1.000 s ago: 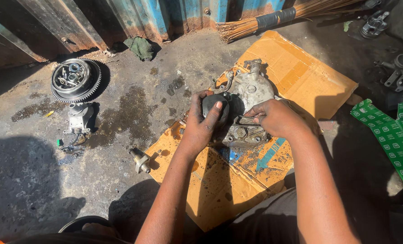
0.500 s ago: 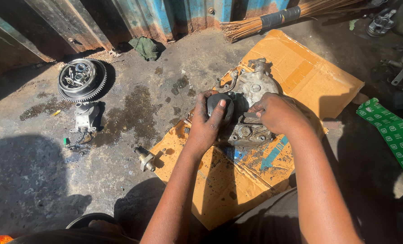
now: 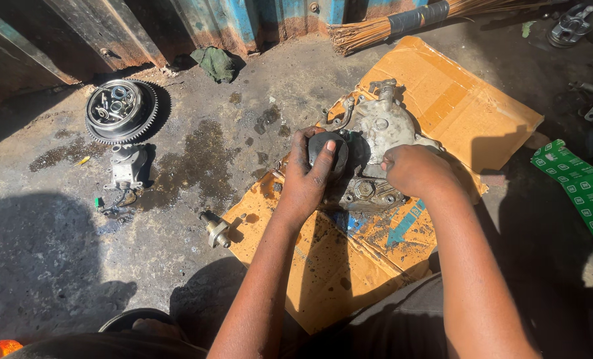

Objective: The person cleans an engine crankcase by hand using a metal scraper to remove old gasket residue and debris. They hold the part and scrape along its mating surfaces and internal cavities.

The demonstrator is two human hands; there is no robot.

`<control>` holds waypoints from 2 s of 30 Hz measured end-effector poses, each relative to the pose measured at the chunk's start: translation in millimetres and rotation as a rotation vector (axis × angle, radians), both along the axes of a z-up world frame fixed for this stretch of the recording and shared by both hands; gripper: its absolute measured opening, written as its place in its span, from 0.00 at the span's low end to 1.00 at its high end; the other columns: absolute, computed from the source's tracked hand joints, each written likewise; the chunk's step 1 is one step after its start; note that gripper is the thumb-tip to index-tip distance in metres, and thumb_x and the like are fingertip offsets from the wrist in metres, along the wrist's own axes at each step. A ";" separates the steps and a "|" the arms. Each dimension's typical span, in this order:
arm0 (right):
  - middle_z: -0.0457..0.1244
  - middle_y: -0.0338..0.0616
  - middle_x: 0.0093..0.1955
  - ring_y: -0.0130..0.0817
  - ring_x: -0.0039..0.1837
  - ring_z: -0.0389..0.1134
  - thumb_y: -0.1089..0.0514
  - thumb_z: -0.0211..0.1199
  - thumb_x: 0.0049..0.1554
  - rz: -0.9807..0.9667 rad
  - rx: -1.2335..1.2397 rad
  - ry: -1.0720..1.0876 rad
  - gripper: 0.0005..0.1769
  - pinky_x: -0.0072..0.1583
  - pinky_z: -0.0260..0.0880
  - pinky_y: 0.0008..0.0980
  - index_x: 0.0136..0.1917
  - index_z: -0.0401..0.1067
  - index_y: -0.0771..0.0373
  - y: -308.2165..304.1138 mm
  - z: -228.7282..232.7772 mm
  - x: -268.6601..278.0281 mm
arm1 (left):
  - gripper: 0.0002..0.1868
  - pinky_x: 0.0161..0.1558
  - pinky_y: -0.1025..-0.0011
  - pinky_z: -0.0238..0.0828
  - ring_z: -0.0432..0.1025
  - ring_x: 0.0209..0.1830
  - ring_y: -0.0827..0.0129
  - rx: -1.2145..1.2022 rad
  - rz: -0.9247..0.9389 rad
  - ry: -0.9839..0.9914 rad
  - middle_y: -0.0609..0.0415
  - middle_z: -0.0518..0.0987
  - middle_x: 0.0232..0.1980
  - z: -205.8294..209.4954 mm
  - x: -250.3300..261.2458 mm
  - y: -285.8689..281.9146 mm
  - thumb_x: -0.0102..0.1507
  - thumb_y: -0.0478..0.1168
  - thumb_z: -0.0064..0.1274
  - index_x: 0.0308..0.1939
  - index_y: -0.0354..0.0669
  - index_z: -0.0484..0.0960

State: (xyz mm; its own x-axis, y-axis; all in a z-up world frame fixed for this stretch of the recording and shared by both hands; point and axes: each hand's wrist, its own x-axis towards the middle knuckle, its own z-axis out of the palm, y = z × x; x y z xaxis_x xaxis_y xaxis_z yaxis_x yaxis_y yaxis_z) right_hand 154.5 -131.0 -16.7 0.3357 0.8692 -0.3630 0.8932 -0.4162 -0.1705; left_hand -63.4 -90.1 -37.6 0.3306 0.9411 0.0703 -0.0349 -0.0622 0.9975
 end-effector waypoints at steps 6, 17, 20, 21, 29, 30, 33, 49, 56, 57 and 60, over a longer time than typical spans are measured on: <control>0.74 0.59 0.45 0.56 0.54 0.75 0.36 0.63 0.58 -0.104 0.051 0.406 0.26 0.59 0.73 0.48 0.50 0.81 0.61 -4.9 9.0 -2.9 | 0.21 0.56 0.67 0.72 0.73 0.53 0.67 0.060 0.000 -0.015 0.45 0.78 0.54 -4.4 2.4 0.7 0.70 0.50 0.50 0.60 0.41 0.68; 0.70 0.61 0.50 0.62 0.55 0.68 0.35 0.64 0.59 -0.176 0.083 0.284 0.27 0.58 0.65 0.56 0.54 0.80 0.61 -6.4 29.1 -6.4 | 0.22 0.54 0.65 0.76 0.75 0.51 0.67 0.007 -0.010 -0.036 0.44 0.79 0.52 1.6 4.3 0.0 0.70 0.51 0.48 0.60 0.41 0.67; 0.72 0.51 0.47 0.51 0.54 0.73 0.34 0.64 0.57 -0.067 0.016 -0.058 0.24 0.57 0.70 0.50 0.51 0.81 0.55 -2.4 32.9 -17.8 | 0.22 0.54 0.66 0.74 0.75 0.52 0.67 -0.012 0.000 -0.018 0.46 0.78 0.53 3.1 0.5 0.0 0.69 0.51 0.48 0.61 0.42 0.67; 0.72 0.51 0.47 0.50 0.54 0.73 0.35 0.65 0.57 -0.052 -0.002 -0.113 0.24 0.57 0.70 0.50 0.49 0.81 0.56 -4.8 33.4 -19.3 | 0.22 0.54 0.66 0.74 0.75 0.52 0.67 -0.006 0.002 -0.017 0.45 0.78 0.53 2.1 -0.1 -1.4 0.70 0.51 0.48 0.61 0.41 0.68; 0.72 0.54 0.44 0.52 0.52 0.74 0.35 0.65 0.57 -0.087 0.067 -0.014 0.24 0.58 0.71 0.47 0.48 0.83 0.56 -7.1 49.2 -22.9 | 0.20 0.54 0.68 0.74 0.74 0.51 0.68 0.070 0.015 -0.004 0.46 0.79 0.53 -1.0 3.1 0.6 0.70 0.49 0.48 0.60 0.41 0.68; 0.72 0.53 0.45 0.51 0.53 0.74 0.35 0.65 0.57 -0.087 0.031 -0.118 0.23 0.58 0.71 0.48 0.47 0.84 0.56 -6.1 48.5 -25.7 | 0.20 0.54 0.68 0.73 0.74 0.51 0.69 0.056 0.015 -0.005 0.46 0.78 0.52 -1.0 0.4 1.4 0.71 0.49 0.48 0.60 0.41 0.68; 0.71 0.54 0.45 0.52 0.52 0.73 0.35 0.64 0.59 -0.031 0.035 -0.109 0.26 0.56 0.70 0.48 0.45 0.83 0.60 -9.2 41.1 -29.1 | 0.19 0.55 0.68 0.73 0.73 0.52 0.69 0.027 0.002 -0.030 0.46 0.78 0.53 -3.2 1.5 -1.5 0.72 0.49 0.48 0.60 0.41 0.68; 0.71 0.56 0.43 0.55 0.52 0.72 0.34 0.64 0.58 -0.092 0.084 0.267 0.27 0.55 0.71 0.49 0.47 0.83 0.60 -4.0 43.7 -19.8 | 0.20 0.54 0.68 0.74 0.74 0.52 0.68 0.032 0.001 -0.080 0.45 0.79 0.53 -2.8 5.3 0.4 0.71 0.49 0.48 0.60 0.40 0.68; 0.65 0.71 0.49 0.69 0.55 0.62 0.41 0.66 0.63 -0.085 0.124 0.573 0.26 0.53 0.60 0.62 0.48 0.78 0.70 -8.2 22.5 -10.9 | 0.19 0.53 0.69 0.75 0.75 0.52 0.70 0.013 0.000 -0.098 0.47 0.79 0.52 -3.8 9.4 -0.4 0.71 0.48 0.47 0.59 0.41 0.68; 0.62 0.79 0.50 0.79 0.56 0.57 0.43 0.66 0.65 -0.122 0.171 0.929 0.27 0.53 0.56 0.69 0.48 0.76 0.76 -7.6 21.6 -10.5 | 0.19 0.53 0.68 0.75 0.74 0.52 0.69 0.015 -0.006 -0.106 0.47 0.79 0.52 -4.7 8.6 0.2 0.71 0.48 0.47 0.59 0.41 0.68; 0.74 0.54 0.48 0.51 0.54 0.75 0.38 0.60 0.62 -0.086 0.128 -0.103 0.21 0.59 0.70 0.47 0.52 0.82 0.54 -4.0 21.2 -19.2 | 0.18 0.53 0.68 0.74 0.74 0.51 0.69 0.021 -0.004 -0.093 0.46 0.78 0.52 -6.7 4.2 1.9 0.72 0.48 0.47 0.59 0.41 0.67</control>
